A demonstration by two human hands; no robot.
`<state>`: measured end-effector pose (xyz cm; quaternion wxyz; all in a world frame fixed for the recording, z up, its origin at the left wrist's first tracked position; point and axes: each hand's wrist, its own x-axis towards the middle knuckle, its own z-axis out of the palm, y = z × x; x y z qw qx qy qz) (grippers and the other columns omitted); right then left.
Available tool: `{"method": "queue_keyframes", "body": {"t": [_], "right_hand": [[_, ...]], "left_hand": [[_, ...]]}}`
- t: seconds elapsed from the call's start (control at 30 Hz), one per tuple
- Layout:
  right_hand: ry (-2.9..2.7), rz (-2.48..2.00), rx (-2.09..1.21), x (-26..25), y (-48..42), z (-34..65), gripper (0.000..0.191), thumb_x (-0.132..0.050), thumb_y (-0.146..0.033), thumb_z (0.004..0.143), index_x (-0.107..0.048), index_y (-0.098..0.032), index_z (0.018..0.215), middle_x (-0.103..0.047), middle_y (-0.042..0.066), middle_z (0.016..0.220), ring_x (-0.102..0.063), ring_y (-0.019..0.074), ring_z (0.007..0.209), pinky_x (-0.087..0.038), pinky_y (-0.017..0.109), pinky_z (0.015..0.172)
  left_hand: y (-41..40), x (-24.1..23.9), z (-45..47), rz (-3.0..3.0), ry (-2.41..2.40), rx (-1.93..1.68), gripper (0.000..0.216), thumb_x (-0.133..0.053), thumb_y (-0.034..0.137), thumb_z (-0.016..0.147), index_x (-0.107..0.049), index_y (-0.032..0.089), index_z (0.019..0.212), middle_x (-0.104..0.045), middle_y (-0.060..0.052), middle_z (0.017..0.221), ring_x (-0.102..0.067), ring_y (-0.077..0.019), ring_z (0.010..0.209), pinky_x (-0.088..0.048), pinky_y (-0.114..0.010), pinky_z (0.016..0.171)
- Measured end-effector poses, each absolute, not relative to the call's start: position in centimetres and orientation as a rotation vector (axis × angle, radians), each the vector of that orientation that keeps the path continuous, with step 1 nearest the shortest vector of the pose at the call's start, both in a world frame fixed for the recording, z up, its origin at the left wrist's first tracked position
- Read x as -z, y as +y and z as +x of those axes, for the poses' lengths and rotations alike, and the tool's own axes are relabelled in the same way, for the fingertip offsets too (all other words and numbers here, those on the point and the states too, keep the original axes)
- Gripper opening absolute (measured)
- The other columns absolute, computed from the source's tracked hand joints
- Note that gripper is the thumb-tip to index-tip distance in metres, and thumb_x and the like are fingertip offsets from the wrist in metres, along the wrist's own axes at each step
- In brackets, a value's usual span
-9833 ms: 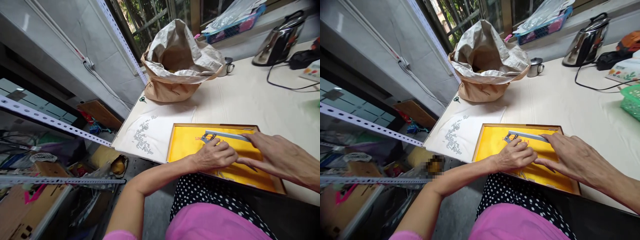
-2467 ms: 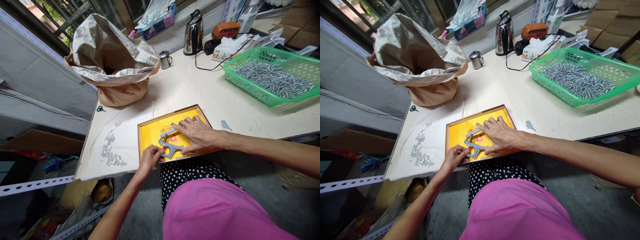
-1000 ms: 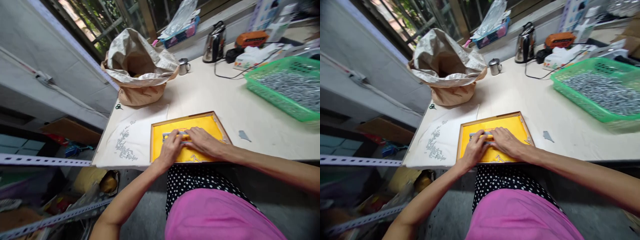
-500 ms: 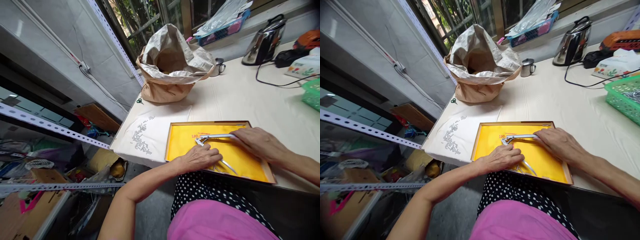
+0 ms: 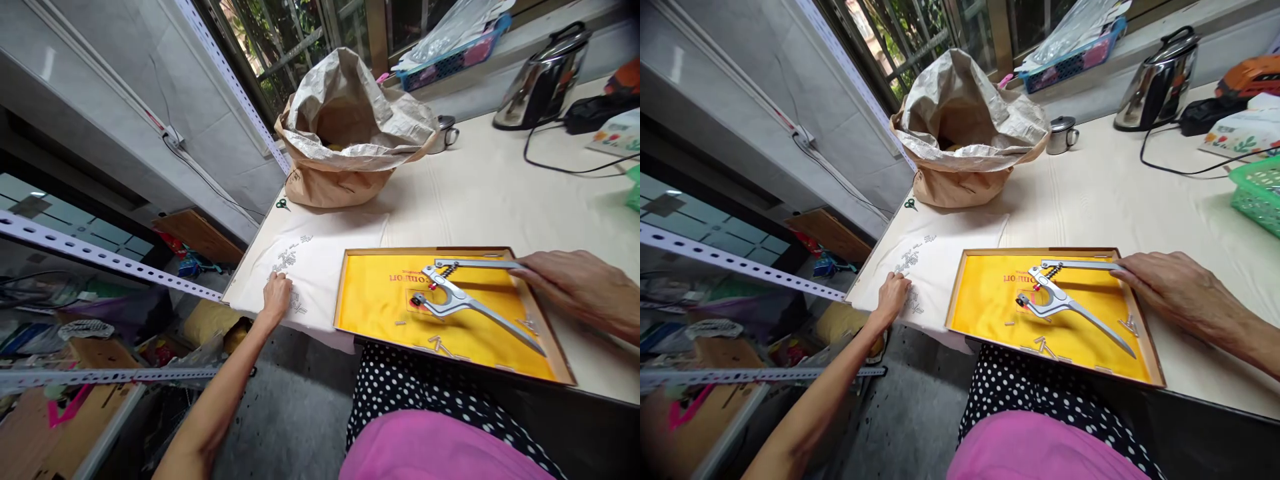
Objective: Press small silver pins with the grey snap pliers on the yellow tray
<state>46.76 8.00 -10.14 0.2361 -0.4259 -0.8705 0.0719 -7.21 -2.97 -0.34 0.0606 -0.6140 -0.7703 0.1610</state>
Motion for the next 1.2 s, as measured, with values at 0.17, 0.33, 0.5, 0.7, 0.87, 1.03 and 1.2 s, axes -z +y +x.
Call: {"method": "queue_keyframes", "body": {"t": [0.17, 0.33, 0.5, 0.7, 0.87, 1.03, 1.2], "right_hand": [[-2.42, -1.09, -0.215, 9.9, 7.6, 44.6, 0.052, -0.027, -0.061, 0.099, -0.063, -0.026, 0.086, -0.07, 0.014, 0.093, -0.064, 0.025, 0.084, -0.042, 0.041, 0.079], [-2.479, -1.052, -0.186, 7.4, 7.0, 42.2, 0.05, -0.025, -0.056, 0.102, -0.061, -0.023, 0.087, -0.069, 0.009, 0.087, -0.063, 0.0231, 0.084, -0.038, 0.039, 0.078], [-2.517, -0.984, -0.045, 6.2, 7.0, 40.2, 0.047, -0.026, -0.049, 0.105, -0.059, -0.021, 0.085, -0.067, 0.006, 0.084, -0.057, 0.0196, 0.078, -0.036, 0.036, 0.078], [-2.525, -0.898, -0.014, 6.7, 7.4, 39.2, 0.041, -0.031, -0.044, 0.104, -0.059, -0.022, 0.085, -0.063, 0.003, 0.078, -0.051, 0.0172, 0.072, -0.033, 0.035, 0.078], [-2.542, -0.891, -0.009, 6.5, 7.5, 39.0, 0.043, -0.029, -0.043, 0.105, -0.06, -0.021, 0.086, -0.064, 0.003, 0.078, -0.05, 0.0171, 0.071, -0.031, 0.035, 0.078], [-2.562, -0.91, 0.095, 5.2, 7.2, 38.4, 0.043, -0.028, -0.04, 0.106, -0.06, -0.02, 0.085, -0.065, 0.004, 0.076, -0.048, 0.0175, 0.072, -0.028, 0.035, 0.077], [-2.567, -0.914, 0.188, 3.9, 7.0, 37.7, 0.042, -0.029, -0.036, 0.106, -0.06, -0.02, 0.083, -0.066, 0.004, 0.078, -0.046, 0.0168, 0.072, -0.025, 0.036, 0.076]], "left_hand": [[-3.8, 1.4, -8.9, -1.965, -2.292, -0.565, 0.032, -0.041, 0.018, 0.096, -0.072, 0.017, 0.086, -0.065, -0.013, 0.102, -0.052, -0.0278, 0.112, -0.047, -0.033, 0.082], [-3.4, 2.4, -10.6, -2.088, -2.195, -0.482, 0.027, -0.041, 0.015, 0.095, -0.068, 0.015, 0.092, -0.064, -0.015, 0.103, -0.054, -0.0283, 0.109, -0.048, -0.036, 0.087], [-2.6, 3.6, -12.8, -2.223, -2.056, -0.359, 0.027, -0.041, 0.017, 0.095, -0.067, 0.014, 0.089, -0.065, -0.015, 0.094, -0.058, -0.0275, 0.098, -0.047, -0.037, 0.088], [-2.1, 3.4, -12.7, -2.307, -2.085, -0.286, 0.025, -0.042, 0.016, 0.092, -0.066, 0.015, 0.086, -0.065, -0.013, 0.092, -0.061, -0.0247, 0.093, -0.048, -0.035, 0.085], [-1.8, 1.4, -9.4, -2.245, -2.316, 0.21, 0.017, -0.051, 0.026, 0.085, -0.066, 0.017, 0.082, -0.069, -0.009, 0.087, -0.064, -0.0232, 0.085, -0.051, -0.035, 0.082], [-2.8, 0.2, 0.8, -2.321, -2.772, 1.045, 0.03, -0.064, 0.044, 0.08, -0.071, 0.017, 0.092, -0.074, -0.005, 0.088, -0.065, -0.0157, 0.067, -0.053, -0.027, 0.067], [-3.3, 2.4, 8.7, -2.411, -2.924, 1.256, 0.026, -0.071, 0.041, 0.075, -0.074, 0.015, 0.081, -0.075, -0.006, 0.082, -0.068, -0.0169, 0.075, -0.054, -0.024, 0.067]]}}
